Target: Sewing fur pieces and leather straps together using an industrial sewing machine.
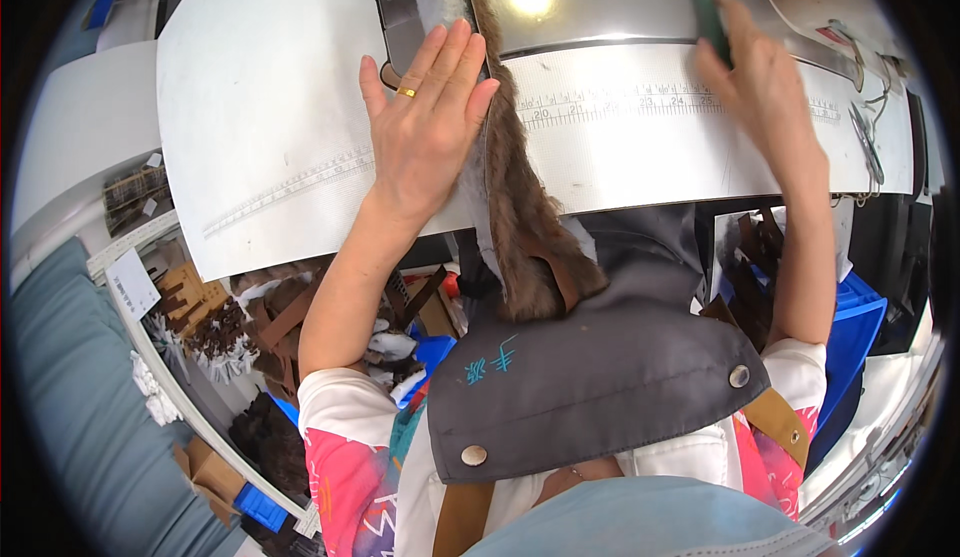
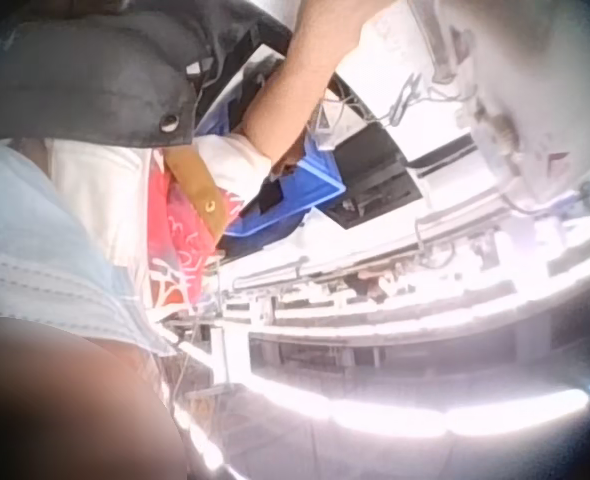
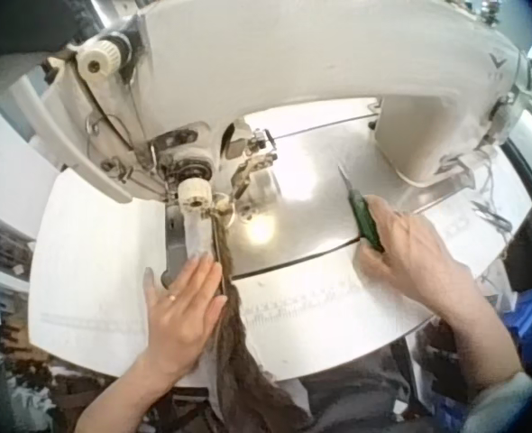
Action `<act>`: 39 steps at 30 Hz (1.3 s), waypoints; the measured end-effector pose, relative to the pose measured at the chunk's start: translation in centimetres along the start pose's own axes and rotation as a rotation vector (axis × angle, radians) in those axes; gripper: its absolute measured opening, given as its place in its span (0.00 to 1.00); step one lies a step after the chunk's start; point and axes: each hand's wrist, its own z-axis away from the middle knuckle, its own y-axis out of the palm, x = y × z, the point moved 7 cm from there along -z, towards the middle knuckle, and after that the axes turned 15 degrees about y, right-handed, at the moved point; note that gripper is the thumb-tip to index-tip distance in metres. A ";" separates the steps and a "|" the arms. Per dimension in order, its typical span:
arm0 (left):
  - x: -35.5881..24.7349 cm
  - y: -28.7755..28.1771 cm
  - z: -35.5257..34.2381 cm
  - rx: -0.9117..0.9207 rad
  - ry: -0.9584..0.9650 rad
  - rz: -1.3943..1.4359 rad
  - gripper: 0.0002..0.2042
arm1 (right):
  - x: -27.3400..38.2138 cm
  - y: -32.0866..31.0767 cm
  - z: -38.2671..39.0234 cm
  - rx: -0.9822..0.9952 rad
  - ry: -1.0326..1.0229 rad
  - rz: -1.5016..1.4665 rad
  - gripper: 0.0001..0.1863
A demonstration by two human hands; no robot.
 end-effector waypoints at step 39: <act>0.9 -0.6 -0.2 -0.123 -0.083 0.172 0.15 | 12.2 2.4 4.0 0.046 -0.287 -0.398 0.27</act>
